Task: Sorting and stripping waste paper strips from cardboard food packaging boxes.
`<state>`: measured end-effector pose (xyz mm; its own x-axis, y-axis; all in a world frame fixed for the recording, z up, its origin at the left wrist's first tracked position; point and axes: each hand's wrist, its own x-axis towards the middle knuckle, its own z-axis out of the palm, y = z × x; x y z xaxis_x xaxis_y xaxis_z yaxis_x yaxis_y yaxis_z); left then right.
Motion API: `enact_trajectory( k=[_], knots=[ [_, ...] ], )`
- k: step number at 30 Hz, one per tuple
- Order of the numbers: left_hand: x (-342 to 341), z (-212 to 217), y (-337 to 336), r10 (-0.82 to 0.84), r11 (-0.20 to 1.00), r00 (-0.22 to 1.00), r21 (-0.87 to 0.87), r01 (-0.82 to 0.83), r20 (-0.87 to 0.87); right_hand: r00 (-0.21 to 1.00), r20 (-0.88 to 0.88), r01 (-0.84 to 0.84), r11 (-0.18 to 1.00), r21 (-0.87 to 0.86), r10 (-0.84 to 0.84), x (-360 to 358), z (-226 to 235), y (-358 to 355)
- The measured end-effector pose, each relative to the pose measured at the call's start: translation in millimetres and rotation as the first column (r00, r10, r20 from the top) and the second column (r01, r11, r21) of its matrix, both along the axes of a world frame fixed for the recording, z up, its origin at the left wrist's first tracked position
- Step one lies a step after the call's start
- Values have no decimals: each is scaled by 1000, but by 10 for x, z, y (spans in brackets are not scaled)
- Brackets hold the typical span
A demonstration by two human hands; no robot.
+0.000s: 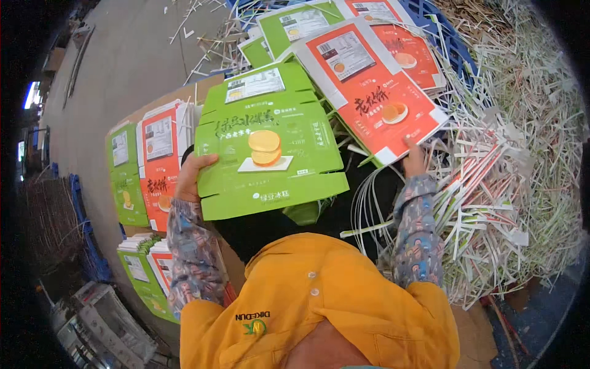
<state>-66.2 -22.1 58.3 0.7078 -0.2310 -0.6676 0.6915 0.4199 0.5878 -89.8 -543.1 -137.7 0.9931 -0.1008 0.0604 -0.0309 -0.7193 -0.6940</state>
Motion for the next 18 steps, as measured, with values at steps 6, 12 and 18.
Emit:
enact_trajectory(
  k=[6,12,18],
  knots=[
    [-107,-265,15,13,994,997,111,-22,81,814,-50,573,788,225,-578,277,208,181],
    [-97,-171,-158,17,991,996,131,-29,93,970,233,-15,974,-225,69,1245,544,1129],
    [-90,-110,-186,35,973,997,224,-51,72,959,-188,-281,802,-528,212,2029,129,2060]
  ],
)
